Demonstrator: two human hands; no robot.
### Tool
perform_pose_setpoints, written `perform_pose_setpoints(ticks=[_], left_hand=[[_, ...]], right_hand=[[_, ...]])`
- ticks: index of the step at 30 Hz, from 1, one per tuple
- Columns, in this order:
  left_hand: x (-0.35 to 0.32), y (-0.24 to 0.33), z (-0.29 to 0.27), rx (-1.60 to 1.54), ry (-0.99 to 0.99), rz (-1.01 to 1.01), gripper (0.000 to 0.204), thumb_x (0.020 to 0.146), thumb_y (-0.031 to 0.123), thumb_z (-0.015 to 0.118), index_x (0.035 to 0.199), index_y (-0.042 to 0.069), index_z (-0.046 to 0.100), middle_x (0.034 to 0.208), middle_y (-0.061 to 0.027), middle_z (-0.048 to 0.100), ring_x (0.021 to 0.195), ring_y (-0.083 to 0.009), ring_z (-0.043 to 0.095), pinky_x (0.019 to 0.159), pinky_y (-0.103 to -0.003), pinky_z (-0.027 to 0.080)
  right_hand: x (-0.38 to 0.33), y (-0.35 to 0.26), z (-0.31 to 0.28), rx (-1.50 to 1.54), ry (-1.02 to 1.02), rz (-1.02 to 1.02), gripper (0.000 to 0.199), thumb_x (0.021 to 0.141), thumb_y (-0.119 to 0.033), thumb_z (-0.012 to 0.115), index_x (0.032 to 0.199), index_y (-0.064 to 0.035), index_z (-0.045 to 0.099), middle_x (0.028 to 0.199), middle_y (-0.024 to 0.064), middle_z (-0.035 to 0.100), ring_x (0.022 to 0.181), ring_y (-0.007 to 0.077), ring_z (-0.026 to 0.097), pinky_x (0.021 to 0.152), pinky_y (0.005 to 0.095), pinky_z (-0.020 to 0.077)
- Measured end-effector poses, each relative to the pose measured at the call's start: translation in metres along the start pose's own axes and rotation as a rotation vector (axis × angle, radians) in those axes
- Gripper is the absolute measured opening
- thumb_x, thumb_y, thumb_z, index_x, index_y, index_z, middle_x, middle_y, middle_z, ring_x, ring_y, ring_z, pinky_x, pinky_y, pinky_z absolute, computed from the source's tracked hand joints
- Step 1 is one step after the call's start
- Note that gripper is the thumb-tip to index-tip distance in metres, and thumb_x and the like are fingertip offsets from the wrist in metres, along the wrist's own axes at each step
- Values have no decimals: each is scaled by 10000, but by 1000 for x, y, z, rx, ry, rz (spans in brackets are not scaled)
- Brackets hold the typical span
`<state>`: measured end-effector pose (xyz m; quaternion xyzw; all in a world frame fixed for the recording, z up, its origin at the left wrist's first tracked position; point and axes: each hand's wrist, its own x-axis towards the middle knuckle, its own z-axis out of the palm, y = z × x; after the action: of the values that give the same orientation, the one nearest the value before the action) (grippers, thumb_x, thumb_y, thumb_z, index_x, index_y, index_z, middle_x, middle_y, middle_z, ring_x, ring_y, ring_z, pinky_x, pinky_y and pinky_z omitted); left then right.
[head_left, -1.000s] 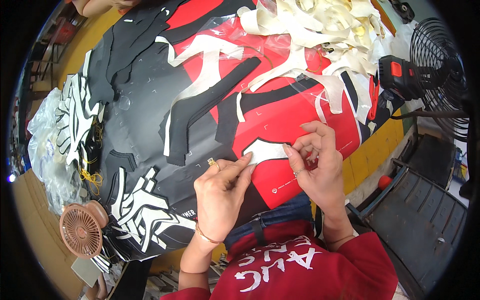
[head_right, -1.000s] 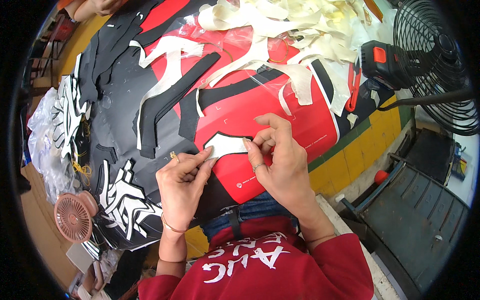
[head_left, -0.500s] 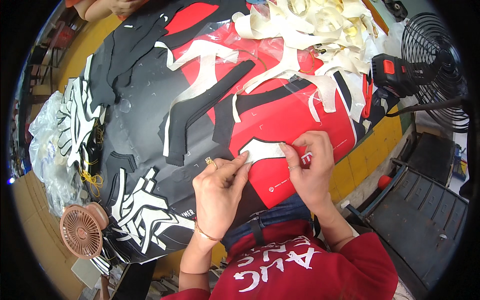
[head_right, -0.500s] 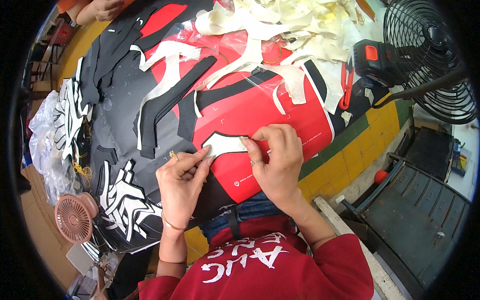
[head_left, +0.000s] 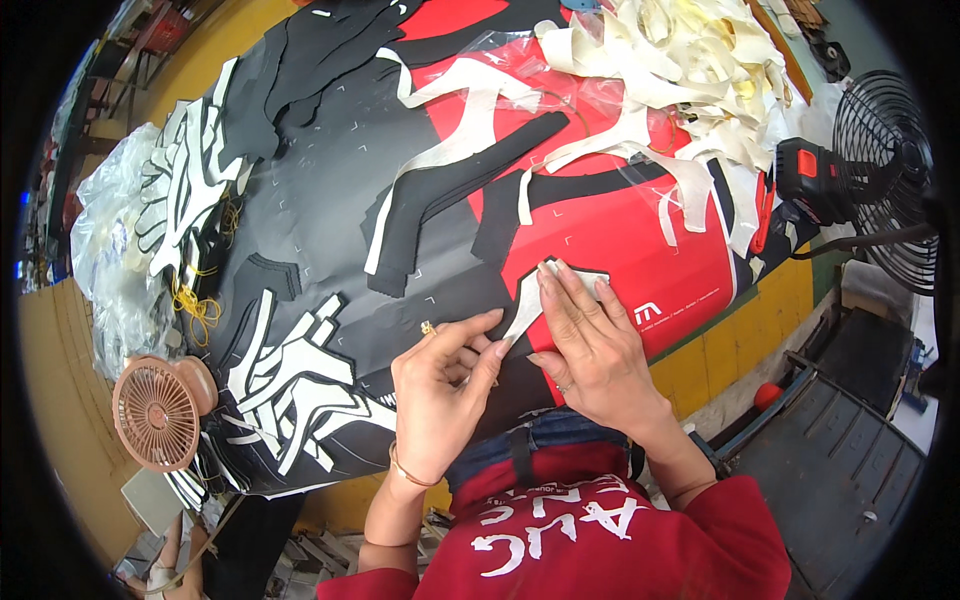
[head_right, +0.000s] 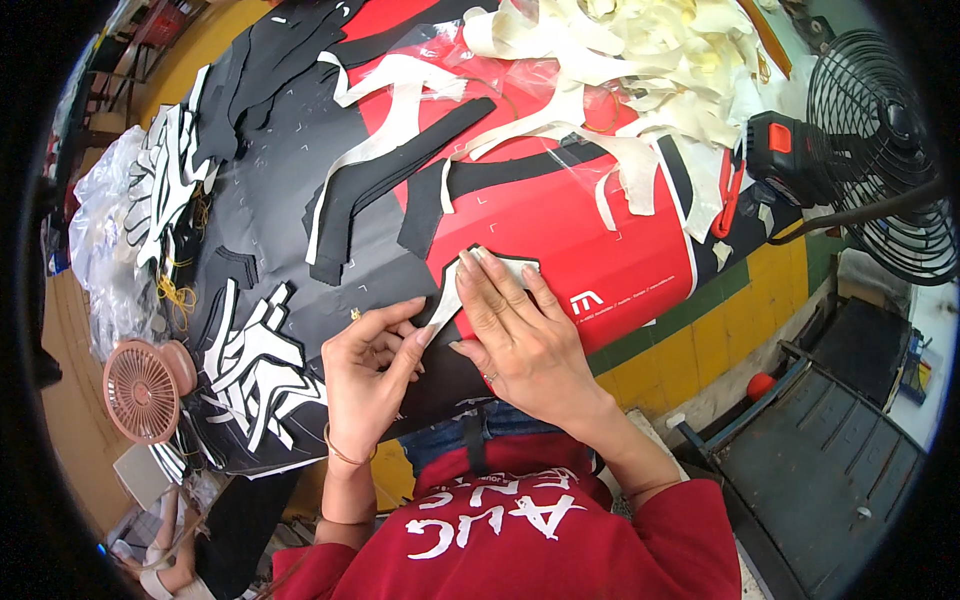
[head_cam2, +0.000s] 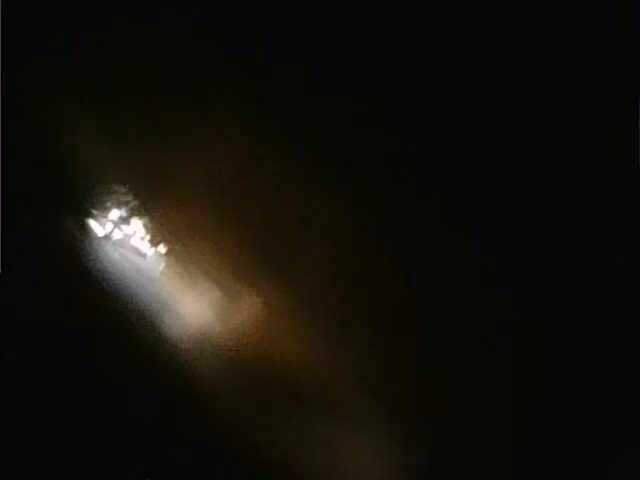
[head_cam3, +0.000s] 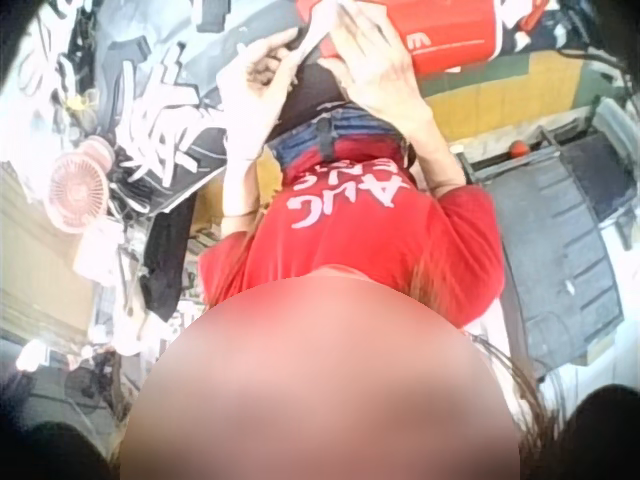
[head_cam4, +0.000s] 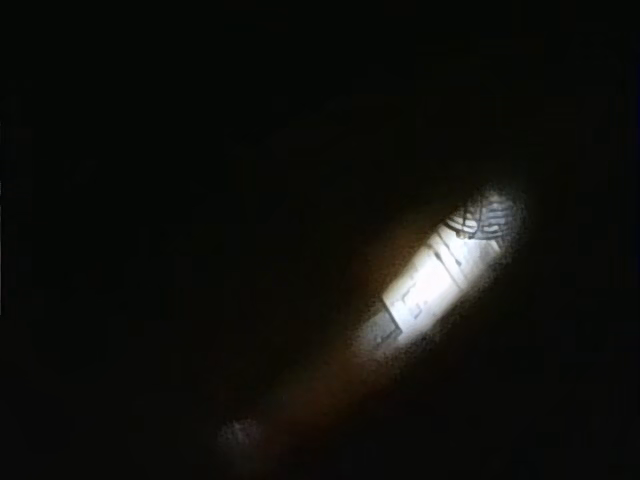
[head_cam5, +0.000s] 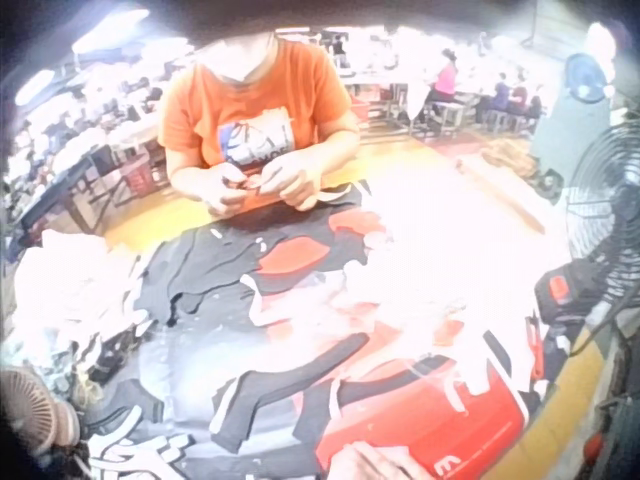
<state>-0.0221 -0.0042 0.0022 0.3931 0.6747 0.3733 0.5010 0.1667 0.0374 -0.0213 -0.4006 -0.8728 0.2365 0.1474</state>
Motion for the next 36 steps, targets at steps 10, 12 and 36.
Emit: perform_pose_setpoints(ticks=[10,12,36], left_hand=[[-7,-3,8,-5,116,-47,76,910,-2,697,968,-51,693,767,-77,684,564,-77,636,512,-223,495],[-7,-1,10,33,135,-20,68,908,-4,696,958,-50,689,759,-79,682,560,-84,639,507,-226,493],[-5,-6,15,90,15,277,352,917,-16,688,1246,-54,569,1017,-90,661,829,-91,603,759,-237,511]], right_hand=[[0,-4,-2,-106,-82,14,548,978,-333,580,1453,-65,526,1538,164,455,1463,314,381,1183,493,261],[0,-7,0,-146,-83,30,573,967,-356,590,1473,-99,509,1555,135,438,1468,283,371,1194,473,248],[7,-15,2,310,323,232,121,862,-119,742,951,-43,712,1154,156,725,1220,322,638,1112,483,365]])
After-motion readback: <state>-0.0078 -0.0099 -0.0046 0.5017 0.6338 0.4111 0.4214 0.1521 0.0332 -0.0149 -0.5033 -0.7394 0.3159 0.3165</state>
